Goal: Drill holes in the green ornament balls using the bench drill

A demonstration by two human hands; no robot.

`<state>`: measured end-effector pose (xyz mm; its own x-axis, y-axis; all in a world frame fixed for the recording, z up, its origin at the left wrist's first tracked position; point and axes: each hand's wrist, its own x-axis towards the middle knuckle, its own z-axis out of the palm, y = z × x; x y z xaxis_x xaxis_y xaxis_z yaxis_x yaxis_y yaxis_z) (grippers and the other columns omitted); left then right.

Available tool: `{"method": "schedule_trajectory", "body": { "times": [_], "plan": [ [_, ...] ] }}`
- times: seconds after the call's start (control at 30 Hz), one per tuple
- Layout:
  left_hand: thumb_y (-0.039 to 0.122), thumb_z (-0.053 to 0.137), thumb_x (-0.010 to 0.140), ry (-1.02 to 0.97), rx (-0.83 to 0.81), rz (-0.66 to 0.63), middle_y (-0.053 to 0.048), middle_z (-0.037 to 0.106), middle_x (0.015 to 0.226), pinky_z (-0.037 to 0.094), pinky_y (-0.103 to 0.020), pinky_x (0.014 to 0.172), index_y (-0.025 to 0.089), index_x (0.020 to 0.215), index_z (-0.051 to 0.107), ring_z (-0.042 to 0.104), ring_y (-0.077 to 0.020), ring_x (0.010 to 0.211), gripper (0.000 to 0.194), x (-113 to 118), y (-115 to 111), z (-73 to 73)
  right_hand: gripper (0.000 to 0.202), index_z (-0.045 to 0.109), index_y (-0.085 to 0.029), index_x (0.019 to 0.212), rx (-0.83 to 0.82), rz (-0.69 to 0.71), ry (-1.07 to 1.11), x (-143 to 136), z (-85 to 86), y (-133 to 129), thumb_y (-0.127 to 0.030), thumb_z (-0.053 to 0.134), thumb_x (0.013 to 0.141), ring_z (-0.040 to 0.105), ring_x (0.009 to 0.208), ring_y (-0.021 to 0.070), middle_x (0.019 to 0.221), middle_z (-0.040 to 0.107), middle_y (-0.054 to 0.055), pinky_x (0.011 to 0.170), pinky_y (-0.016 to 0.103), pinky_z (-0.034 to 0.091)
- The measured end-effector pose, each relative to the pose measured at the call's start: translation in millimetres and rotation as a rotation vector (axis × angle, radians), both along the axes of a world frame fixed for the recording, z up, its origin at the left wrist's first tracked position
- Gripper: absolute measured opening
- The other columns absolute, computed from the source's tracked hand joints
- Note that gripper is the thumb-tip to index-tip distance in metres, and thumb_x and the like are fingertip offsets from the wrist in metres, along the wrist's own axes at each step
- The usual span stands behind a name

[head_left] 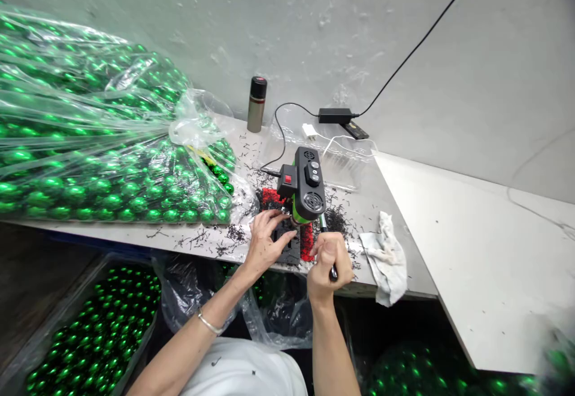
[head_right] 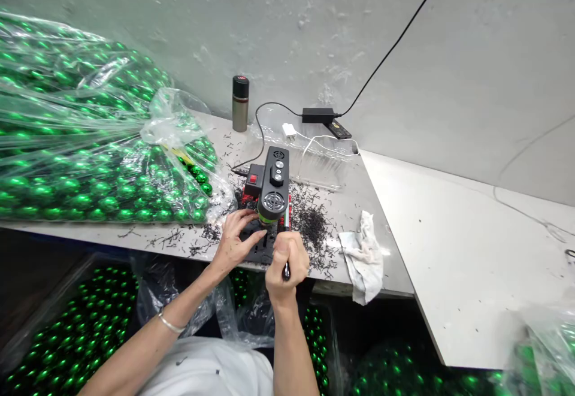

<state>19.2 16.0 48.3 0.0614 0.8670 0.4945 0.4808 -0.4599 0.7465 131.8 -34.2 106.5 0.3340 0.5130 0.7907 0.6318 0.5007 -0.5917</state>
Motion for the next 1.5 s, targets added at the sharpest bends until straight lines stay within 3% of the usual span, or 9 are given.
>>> {"method": "schedule_trajectory", "body": {
  "times": [0.2, 0.63, 0.83, 0.97, 1.07, 1.17, 1.27, 1.4, 1.5],
  "plan": [
    [0.025, 0.068, 0.089, -0.018, -0.009, -0.007, -0.007, 0.071, 0.109, 0.047, -0.044, 0.099, 0.023, 0.093, 0.074, 0.060, -0.0243, 0.112, 0.007, 4, 4, -5.5, 0.030, 0.047, -0.021, 0.068, 0.029, 0.018, -0.014, 0, 0.1, 2, -0.016, 0.043, 0.098, 0.048, 0.057, 0.0113, 0.062, 0.049, -0.003, 0.054, 0.028, 0.033],
    [0.025, 0.066, 0.090, -0.035, -0.024, -0.034, -0.005, 0.074, 0.105, 0.042, -0.047, 0.102, 0.023, 0.092, 0.074, 0.060, -0.0243, 0.113, 0.009, 2, 6, -18.6, 0.028, 0.047, -0.020, 0.070, 0.037, 0.052, -0.033, 1, -1.0, 1, -0.012, 0.043, 0.096, 0.049, 0.060, 0.0106, 0.064, 0.049, -0.003, 0.056, 0.027, 0.035],
    [0.024, 0.068, 0.088, -0.059, -0.159, -0.073, -0.004, 0.075, 0.105, 0.043, -0.046, 0.102, 0.025, 0.089, 0.077, 0.062, -0.0243, 0.111, 0.009, 0, 10, -22.2, 0.032, 0.045, -0.021, 0.065, 0.006, 0.046, -0.030, 1, 2.0, 0, -0.015, 0.043, 0.097, 0.049, 0.060, 0.0120, 0.062, 0.048, -0.003, 0.057, 0.028, 0.036],
    [0.020, 0.068, 0.085, -0.019, -0.271, 0.005, -0.004, 0.076, 0.101, 0.044, -0.049, 0.100, 0.025, 0.081, 0.078, 0.064, -0.0264, 0.106, 0.012, -10, 8, -32.2, 0.030, 0.047, -0.020, 0.068, 0.013, 0.044, -0.023, 0, 1.8, 0, -0.014, 0.044, 0.097, 0.048, 0.059, 0.0111, 0.063, 0.048, -0.003, 0.055, 0.027, 0.034],
    [0.019, 0.065, 0.087, 0.039, -0.217, 0.053, -0.005, 0.075, 0.107, 0.042, -0.052, 0.099, 0.025, 0.092, 0.078, 0.061, -0.0287, 0.111, 0.016, -21, 2, -37.1, 0.029, 0.048, -0.020, 0.068, 0.024, 0.049, -0.019, 1, 0.4, 2, -0.013, 0.044, 0.097, 0.048, 0.059, 0.0111, 0.063, 0.049, -0.003, 0.055, 0.027, 0.034],
    [0.023, 0.068, 0.088, 0.051, -0.118, 0.033, -0.007, 0.073, 0.112, 0.042, -0.049, 0.099, 0.023, 0.106, 0.076, 0.060, -0.0286, 0.113, 0.020, -24, -2, -30.8, 0.030, 0.048, -0.020, 0.068, 0.042, 0.044, -0.006, 0, -0.7, 2, -0.014, 0.044, 0.097, 0.048, 0.059, 0.0113, 0.062, 0.049, -0.003, 0.056, 0.027, 0.034],
    [0.030, 0.072, 0.087, 0.021, -0.042, -0.020, -0.008, 0.073, 0.114, 0.043, -0.045, 0.099, 0.023, 0.109, 0.074, 0.061, -0.0266, 0.112, 0.024, -17, -1, -14.1, 0.030, 0.049, -0.020, 0.068, 0.029, 0.030, -0.002, 0, -0.7, 2, -0.015, 0.044, 0.097, 0.048, 0.059, 0.0114, 0.062, 0.049, -0.003, 0.056, 0.027, 0.034],
    [0.030, 0.069, 0.090, -0.016, -0.002, -0.051, -0.006, 0.074, 0.111, 0.042, -0.043, 0.101, 0.025, 0.098, 0.075, 0.060, -0.0246, 0.114, 0.012, -2, 5, 4.8, 0.029, 0.049, -0.020, 0.069, 0.015, 0.027, -0.008, 0, -0.3, 0, -0.015, 0.044, 0.097, 0.048, 0.059, 0.0114, 0.063, 0.049, -0.003, 0.056, 0.027, 0.034],
    [0.026, 0.067, 0.091, -0.025, -0.026, -0.056, -0.004, 0.075, 0.105, 0.041, -0.044, 0.101, 0.025, 0.091, 0.077, 0.061, -0.0239, 0.111, 0.009, 3, 8, 2.6, 0.029, 0.048, -0.020, 0.068, 0.025, 0.041, -0.020, 1, -0.5, 1, -0.013, 0.044, 0.097, 0.049, 0.060, 0.0114, 0.063, 0.049, -0.003, 0.056, 0.028, 0.034]
  ]
}}
